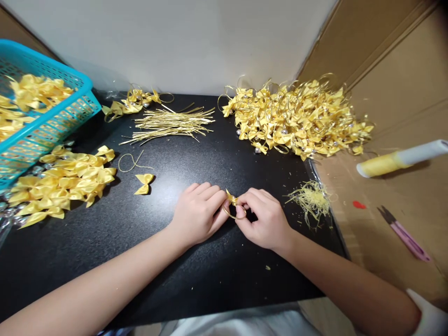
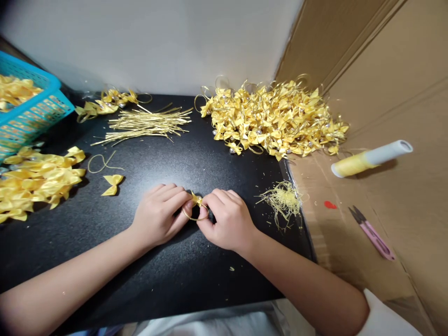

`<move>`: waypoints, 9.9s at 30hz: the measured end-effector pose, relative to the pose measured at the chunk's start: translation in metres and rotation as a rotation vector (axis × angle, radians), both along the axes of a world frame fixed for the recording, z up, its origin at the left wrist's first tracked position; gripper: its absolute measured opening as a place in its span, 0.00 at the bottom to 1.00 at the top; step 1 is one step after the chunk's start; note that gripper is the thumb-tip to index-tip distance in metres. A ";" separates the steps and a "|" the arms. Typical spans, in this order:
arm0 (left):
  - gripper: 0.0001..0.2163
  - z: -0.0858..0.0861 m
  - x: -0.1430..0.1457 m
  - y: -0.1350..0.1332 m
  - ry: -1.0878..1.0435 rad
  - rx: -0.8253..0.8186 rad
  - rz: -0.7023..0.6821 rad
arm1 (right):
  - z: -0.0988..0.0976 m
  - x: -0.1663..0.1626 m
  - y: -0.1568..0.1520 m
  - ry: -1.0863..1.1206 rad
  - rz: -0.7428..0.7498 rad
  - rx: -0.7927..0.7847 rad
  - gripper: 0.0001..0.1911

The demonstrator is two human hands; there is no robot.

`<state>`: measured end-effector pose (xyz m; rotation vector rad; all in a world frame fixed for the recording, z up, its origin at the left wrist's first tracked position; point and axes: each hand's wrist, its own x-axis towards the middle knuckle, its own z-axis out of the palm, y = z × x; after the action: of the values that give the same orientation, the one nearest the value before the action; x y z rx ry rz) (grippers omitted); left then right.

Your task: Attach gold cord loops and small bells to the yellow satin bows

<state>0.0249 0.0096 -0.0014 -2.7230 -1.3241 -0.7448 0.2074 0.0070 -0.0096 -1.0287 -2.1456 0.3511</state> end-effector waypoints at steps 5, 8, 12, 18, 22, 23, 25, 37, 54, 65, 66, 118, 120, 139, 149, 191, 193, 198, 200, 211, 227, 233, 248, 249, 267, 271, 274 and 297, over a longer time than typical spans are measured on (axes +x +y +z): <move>0.13 0.001 0.000 -0.001 -0.026 0.032 -0.021 | 0.001 0.000 0.000 -0.008 0.000 -0.035 0.08; 0.12 0.002 0.000 -0.001 -0.032 0.014 -0.025 | 0.000 0.000 0.000 -0.019 0.010 -0.028 0.10; 0.12 0.002 0.001 -0.001 -0.066 -0.029 -0.034 | 0.000 -0.001 0.001 0.001 0.019 0.021 0.11; 0.11 0.001 0.001 -0.003 -0.203 -0.112 -0.035 | 0.004 -0.001 0.001 0.078 -0.015 0.045 0.12; 0.10 0.002 0.000 -0.003 -0.265 -0.141 -0.030 | 0.004 0.000 0.002 0.113 -0.018 0.026 0.11; 0.10 0.002 0.000 -0.003 -0.277 -0.157 -0.034 | 0.003 0.000 0.002 0.121 -0.013 0.021 0.11; 0.10 0.003 -0.001 -0.002 -0.311 -0.210 -0.043 | 0.003 0.000 0.002 0.138 -0.005 0.009 0.10; 0.04 0.005 -0.001 -0.003 -0.549 -0.190 0.003 | 0.000 0.002 0.002 0.135 0.026 0.046 0.09; 0.02 0.004 0.000 -0.006 -0.556 -0.144 -0.010 | 0.002 0.002 0.001 0.001 0.066 0.176 0.11; 0.03 0.004 0.002 -0.004 -0.566 -0.190 -0.030 | 0.001 0.000 0.000 -0.029 0.082 0.141 0.12; 0.03 0.004 0.002 -0.004 -0.564 -0.192 -0.034 | 0.001 0.000 0.000 -0.030 0.081 0.136 0.12; 0.11 0.003 0.000 -0.003 -1.130 -1.225 -0.073 | 0.009 0.008 0.006 0.275 0.113 -0.140 0.06; 0.11 0.003 0.001 -0.003 -1.174 -1.196 -0.054 | 0.011 0.010 0.003 0.335 0.103 -0.204 0.09; 0.14 0.000 0.004 -0.008 -1.183 -1.209 -0.025 | 0.009 0.002 -0.001 0.343 0.035 -0.031 0.04; 0.16 0.004 0.003 -0.004 -1.196 -1.231 -0.046 | 0.007 0.010 0.008 0.164 0.138 0.064 0.05; 0.11 0.012 0.006 0.001 -1.199 -1.416 -0.040 | 0.016 0.009 0.006 -0.264 0.050 0.381 0.11; 0.09 0.013 0.007 0.000 -1.219 -1.409 -0.030 | 0.016 0.009 0.006 -0.255 0.048 0.382 0.11; 0.07 0.012 0.006 0.001 -1.241 -1.388 -0.021 | 0.019 0.009 0.006 -0.222 0.046 0.392 0.09; 0.07 0.011 0.006 0.001 -1.230 -1.385 -0.007 | 0.020 0.008 0.006 -0.203 0.044 0.397 0.09; 0.14 0.011 0.003 0.002 -1.311 -1.495 0.002 | 0.015 0.008 0.009 -0.156 0.008 0.378 0.06; 0.14 0.013 0.004 -0.004 -1.005 -1.335 0.046 | 0.014 0.011 0.007 -0.211 0.161 0.366 0.10; 0.13 0.007 0.004 -0.006 -1.128 -1.356 0.065 | 0.014 0.011 0.007 -0.200 0.128 0.376 0.12; 0.18 0.011 0.008 -0.009 -0.924 -1.220 0.090 | 0.009 0.011 0.006 -0.126 0.180 0.399 0.11; 0.18 0.010 0.009 -0.010 -0.939 -1.203 0.104 | 0.008 0.010 0.007 -0.117 0.165 0.396 0.10; 0.13 0.006 0.005 -0.018 -0.775 -0.738 0.001 | 0.022 0.002 -0.005 0.213 -0.045 -0.095 0.05; 0.07 0.006 0.005 -0.016 -0.698 -0.552 -0.119 | 0.023 0.001 -0.005 0.288 -0.092 -0.144 0.04; 0.08 0.006 0.003 -0.016 -0.661 -0.494 -0.163 | 0.022 0.001 -0.005 0.361 -0.071 -0.207 0.05; 0.09 0.012 0.004 -0.015 -0.530 -0.419 0.079 | 0.017 0.002 -0.003 0.462 0.077 -0.587 0.08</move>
<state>0.0285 -0.0058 0.0101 -2.8599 -1.8623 -1.3948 0.2098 0.0042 0.0074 -1.0424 -1.6898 1.1846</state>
